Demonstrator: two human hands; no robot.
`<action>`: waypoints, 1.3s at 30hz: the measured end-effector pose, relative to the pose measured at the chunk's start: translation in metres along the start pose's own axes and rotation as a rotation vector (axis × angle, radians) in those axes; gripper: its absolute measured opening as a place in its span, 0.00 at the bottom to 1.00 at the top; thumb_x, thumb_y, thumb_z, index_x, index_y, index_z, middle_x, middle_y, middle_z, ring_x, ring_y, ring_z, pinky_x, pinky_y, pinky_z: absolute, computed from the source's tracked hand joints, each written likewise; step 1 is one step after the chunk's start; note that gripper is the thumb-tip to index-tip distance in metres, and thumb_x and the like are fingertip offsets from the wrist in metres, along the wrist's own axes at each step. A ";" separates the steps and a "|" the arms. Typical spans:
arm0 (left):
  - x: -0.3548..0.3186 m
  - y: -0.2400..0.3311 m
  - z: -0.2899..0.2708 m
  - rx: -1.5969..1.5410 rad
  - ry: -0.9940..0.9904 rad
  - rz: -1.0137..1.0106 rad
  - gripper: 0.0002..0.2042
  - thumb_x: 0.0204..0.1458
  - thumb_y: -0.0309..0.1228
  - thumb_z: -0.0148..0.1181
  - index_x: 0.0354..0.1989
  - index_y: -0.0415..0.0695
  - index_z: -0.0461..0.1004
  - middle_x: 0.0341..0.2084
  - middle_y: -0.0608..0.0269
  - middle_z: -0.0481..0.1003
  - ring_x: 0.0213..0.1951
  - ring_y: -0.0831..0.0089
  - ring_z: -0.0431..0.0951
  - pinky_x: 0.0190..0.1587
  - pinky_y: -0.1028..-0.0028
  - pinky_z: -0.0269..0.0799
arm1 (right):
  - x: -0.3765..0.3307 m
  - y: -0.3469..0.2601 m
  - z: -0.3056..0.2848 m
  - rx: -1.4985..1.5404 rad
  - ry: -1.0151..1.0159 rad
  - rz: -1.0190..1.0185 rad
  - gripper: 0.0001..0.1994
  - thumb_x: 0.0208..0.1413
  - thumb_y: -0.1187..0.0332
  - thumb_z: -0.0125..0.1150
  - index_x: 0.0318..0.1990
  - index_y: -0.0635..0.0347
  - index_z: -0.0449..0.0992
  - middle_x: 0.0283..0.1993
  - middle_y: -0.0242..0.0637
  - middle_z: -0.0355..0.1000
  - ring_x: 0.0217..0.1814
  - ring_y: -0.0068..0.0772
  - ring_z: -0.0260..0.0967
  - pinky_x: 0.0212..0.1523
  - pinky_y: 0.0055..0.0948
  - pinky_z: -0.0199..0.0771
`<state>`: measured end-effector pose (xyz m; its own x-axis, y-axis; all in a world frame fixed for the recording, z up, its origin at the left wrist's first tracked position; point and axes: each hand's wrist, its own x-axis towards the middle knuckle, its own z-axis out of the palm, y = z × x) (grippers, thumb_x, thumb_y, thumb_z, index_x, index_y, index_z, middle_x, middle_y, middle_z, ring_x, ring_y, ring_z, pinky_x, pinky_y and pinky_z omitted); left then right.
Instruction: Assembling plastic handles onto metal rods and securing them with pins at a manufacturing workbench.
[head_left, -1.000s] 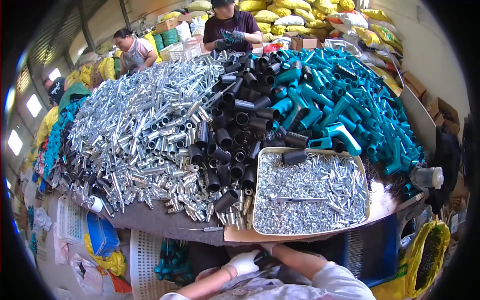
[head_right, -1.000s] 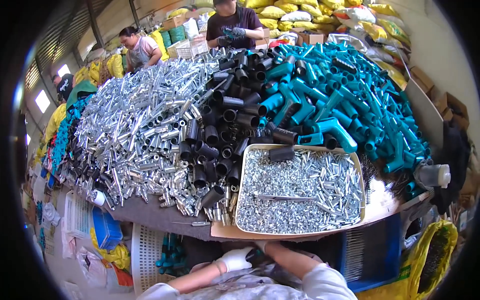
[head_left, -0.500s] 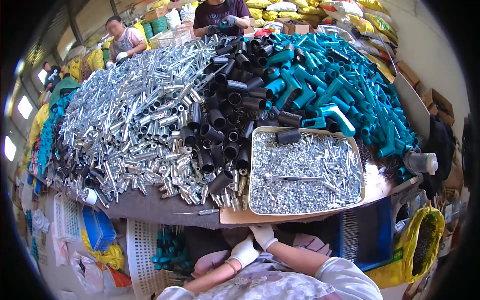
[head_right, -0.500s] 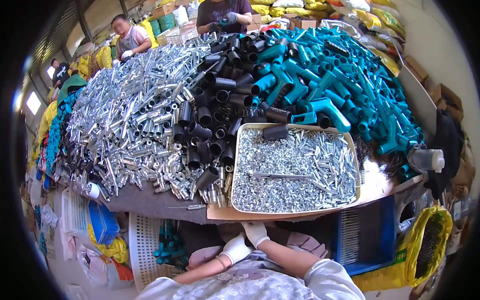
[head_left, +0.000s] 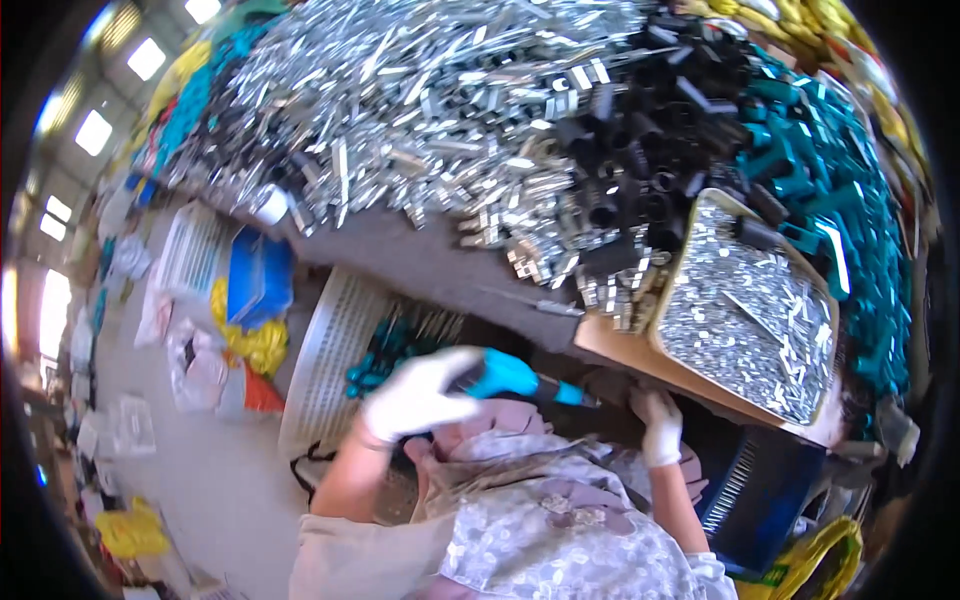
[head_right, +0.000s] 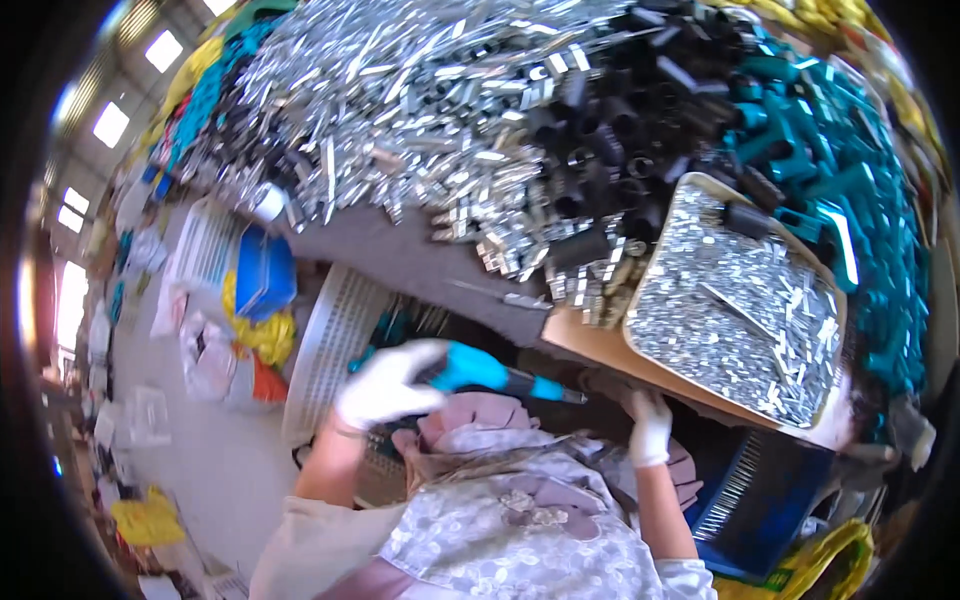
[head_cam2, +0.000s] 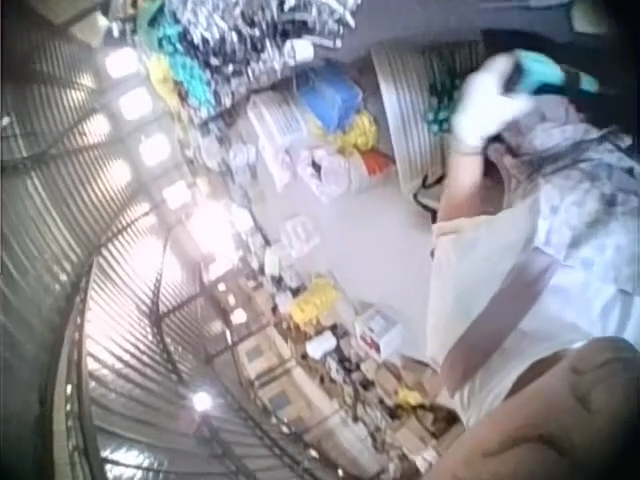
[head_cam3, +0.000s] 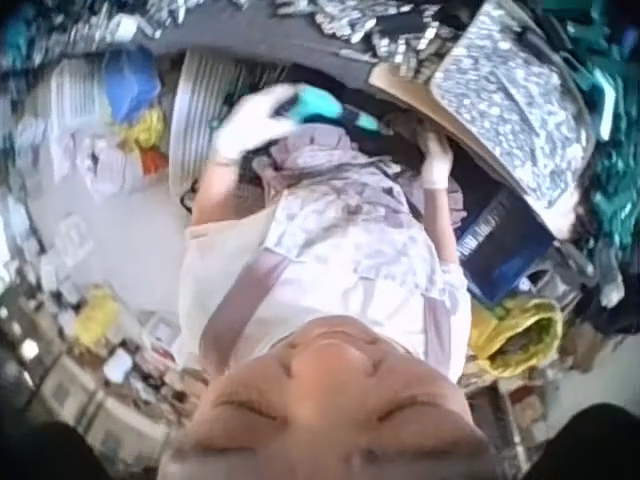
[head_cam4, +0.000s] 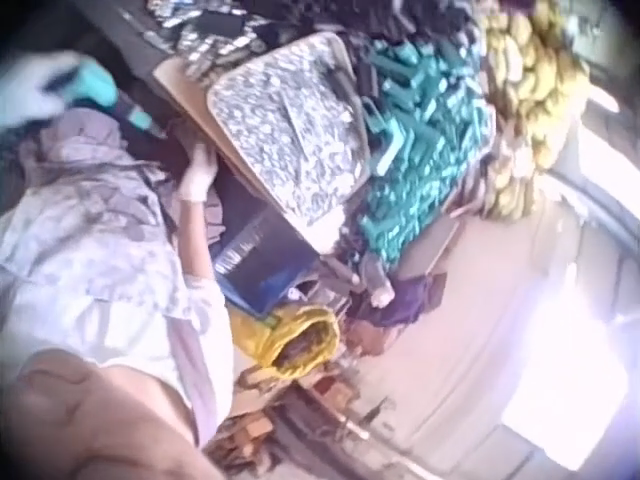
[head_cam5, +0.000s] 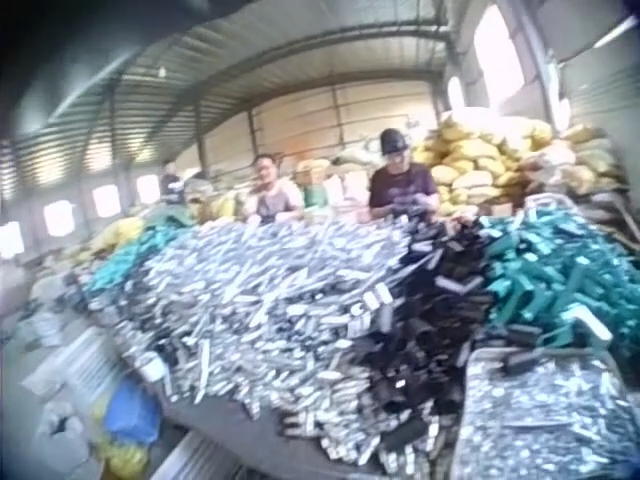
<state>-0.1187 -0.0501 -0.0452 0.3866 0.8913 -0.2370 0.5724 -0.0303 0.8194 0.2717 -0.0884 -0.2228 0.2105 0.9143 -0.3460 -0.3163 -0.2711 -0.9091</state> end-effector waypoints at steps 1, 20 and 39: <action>-0.027 -0.025 -0.025 -0.040 0.163 -0.002 0.30 0.47 0.33 0.70 0.59 0.35 0.71 0.49 0.49 0.78 0.48 0.65 0.80 0.52 0.67 0.76 | 0.006 0.024 -0.032 0.136 0.049 0.078 0.21 0.67 0.59 0.57 0.58 0.66 0.75 0.51 0.43 0.77 0.47 0.35 0.76 0.50 0.33 0.77; -0.100 -0.341 0.059 0.160 0.461 -0.790 0.22 0.53 0.47 0.62 0.49 0.42 0.81 0.48 0.42 0.79 0.52 0.44 0.78 0.55 0.55 0.73 | -0.055 0.004 0.023 -0.321 -0.207 0.112 0.16 0.67 0.65 0.54 0.52 0.70 0.79 0.45 0.44 0.81 0.46 0.35 0.78 0.51 0.32 0.77; 0.082 0.078 -0.075 0.657 0.211 0.520 0.16 0.57 0.39 0.60 0.48 0.44 0.79 0.41 0.52 0.80 0.45 0.52 0.80 0.49 0.59 0.76 | -0.006 -0.315 0.115 -1.194 -0.647 -0.848 0.11 0.59 0.64 0.62 0.43 0.61 0.82 0.41 0.47 0.80 0.45 0.51 0.78 0.48 0.40 0.77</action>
<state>-0.0963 0.0543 0.0386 0.6105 0.7551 0.2392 0.6875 -0.6551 0.3133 0.2634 0.0259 0.0922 -0.5665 0.7996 0.1993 0.6186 0.5725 -0.5381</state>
